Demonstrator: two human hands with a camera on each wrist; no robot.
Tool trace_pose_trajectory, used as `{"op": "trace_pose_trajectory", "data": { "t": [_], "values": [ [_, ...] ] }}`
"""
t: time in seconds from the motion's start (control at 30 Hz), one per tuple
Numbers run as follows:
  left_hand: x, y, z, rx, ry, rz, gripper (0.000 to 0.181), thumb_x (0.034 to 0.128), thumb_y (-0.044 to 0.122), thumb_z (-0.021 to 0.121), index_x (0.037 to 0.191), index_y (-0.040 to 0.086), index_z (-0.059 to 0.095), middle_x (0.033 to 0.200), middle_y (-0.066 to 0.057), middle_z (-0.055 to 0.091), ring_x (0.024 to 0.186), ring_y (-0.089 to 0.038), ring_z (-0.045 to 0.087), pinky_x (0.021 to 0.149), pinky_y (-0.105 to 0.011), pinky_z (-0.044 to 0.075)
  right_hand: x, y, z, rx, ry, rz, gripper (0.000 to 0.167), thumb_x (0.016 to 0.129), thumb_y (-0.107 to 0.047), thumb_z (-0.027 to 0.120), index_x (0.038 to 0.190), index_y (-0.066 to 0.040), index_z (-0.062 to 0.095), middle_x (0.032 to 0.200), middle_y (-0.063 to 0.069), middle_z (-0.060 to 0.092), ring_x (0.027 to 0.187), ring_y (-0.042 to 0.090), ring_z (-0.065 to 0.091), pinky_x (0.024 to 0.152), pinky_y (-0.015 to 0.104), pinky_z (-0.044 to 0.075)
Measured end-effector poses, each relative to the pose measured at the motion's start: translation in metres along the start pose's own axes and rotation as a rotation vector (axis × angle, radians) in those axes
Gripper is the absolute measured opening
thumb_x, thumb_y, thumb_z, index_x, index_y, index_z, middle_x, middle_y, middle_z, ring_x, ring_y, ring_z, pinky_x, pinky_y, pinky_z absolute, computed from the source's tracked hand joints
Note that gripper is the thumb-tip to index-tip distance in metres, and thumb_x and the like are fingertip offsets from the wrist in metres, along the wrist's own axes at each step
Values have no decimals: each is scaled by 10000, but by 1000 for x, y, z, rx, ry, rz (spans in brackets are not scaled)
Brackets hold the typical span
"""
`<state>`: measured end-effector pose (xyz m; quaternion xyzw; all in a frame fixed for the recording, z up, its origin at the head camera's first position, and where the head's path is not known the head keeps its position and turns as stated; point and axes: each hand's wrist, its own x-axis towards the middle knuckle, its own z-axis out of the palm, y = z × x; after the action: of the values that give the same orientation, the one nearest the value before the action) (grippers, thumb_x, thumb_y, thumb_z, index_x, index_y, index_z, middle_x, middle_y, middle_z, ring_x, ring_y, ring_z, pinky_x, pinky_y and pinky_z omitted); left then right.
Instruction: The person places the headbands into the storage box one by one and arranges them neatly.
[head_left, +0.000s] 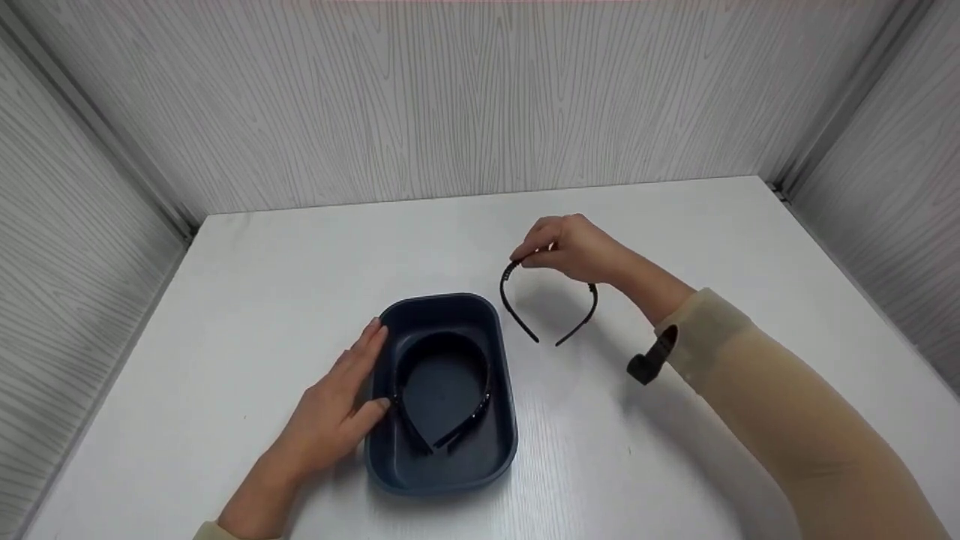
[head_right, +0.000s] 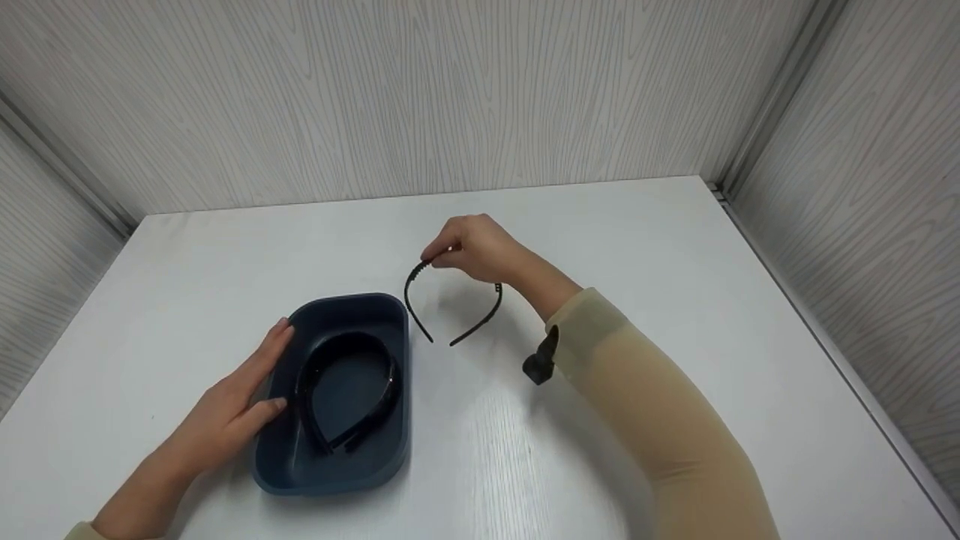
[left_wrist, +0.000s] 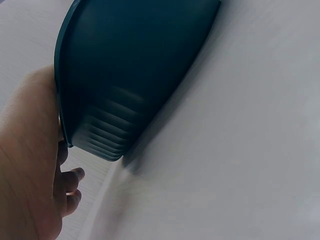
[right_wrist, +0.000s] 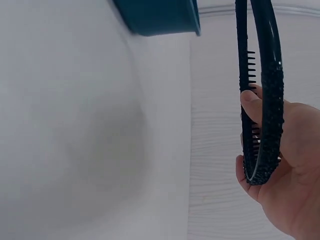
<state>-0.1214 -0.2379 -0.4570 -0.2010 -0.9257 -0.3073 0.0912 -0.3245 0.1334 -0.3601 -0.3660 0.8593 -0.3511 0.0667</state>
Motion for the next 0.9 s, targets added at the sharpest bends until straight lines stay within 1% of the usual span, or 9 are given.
{"op": "trace_pose_trajectory", "data": {
  "t": [0.13, 0.3, 0.47, 0.53, 0.63, 0.77, 0.9],
  "values": [
    [0, 1, 1, 5, 0, -5, 862, 957, 195, 627, 1716, 209, 219, 1771, 49, 166, 1597, -177, 232, 1273, -217, 121, 3, -19, 2, -25, 16, -71, 189, 975, -109, 773, 1141, -154, 853, 1098, -2, 742, 972, 151, 682, 783, 305, 541],
    [0, 2, 1, 12, 11, 0, 863, 947, 190, 629, 1713, 192, 232, 1767, 36, 183, 1591, -183, 247, 1280, -249, 139, 7, -40, 13, -42, 11, -146, 191, 982, -123, 768, 1141, -185, 855, 1079, -25, 731, 964, 126, 677, 789, 326, 543],
    [-1, 2, 0, 7, 15, 5, 860, 947, 183, 638, 1710, 182, 242, 1766, 26, 191, 1593, -191, 246, 1284, -264, 147, 13, -55, 28, -51, -7, -213, 188, 988, -117, 759, 1147, -155, 852, 1074, -3, 728, 963, 132, 679, 793, 326, 545],
    [0, 1, -1, 12, 10, 1, 859, 951, 186, 638, 1711, 187, 238, 1767, 29, 187, 1594, -186, 242, 1285, -272, 154, 15, -60, 34, -60, -15, -229, 186, 990, -118, 757, 1148, -147, 851, 1074, 4, 726, 955, 135, 679, 787, 322, 544],
    [1, 0, -1, 18, 0, -2, 856, 957, 191, 634, 1713, 190, 232, 1770, 32, 183, 1594, -180, 243, 1293, -317, 177, 17, -66, 42, -76, -27, -247, 193, 989, -115, 757, 1157, -146, 847, 1072, 14, 723, 946, 140, 682, 786, 314, 546],
    [2, -1, -2, 17, -6, 4, 853, 960, 193, 632, 1713, 190, 232, 1770, 30, 181, 1594, -176, 242, 1296, -363, 195, 20, -70, 52, -89, -42, -262, 204, 989, -111, 756, 1169, -151, 844, 1071, 25, 723, 954, 142, 690, 811, 313, 562],
    [2, -1, -1, 14, -6, 7, 854, 960, 197, 635, 1713, 194, 233, 1770, 30, 182, 1594, -173, 240, 1291, -310, 170, 22, -73, 61, -92, -54, -277, 200, 991, -120, 754, 1168, -143, 844, 1071, 31, 726, 966, 149, 687, 836, 359, 584]
  ]
}}
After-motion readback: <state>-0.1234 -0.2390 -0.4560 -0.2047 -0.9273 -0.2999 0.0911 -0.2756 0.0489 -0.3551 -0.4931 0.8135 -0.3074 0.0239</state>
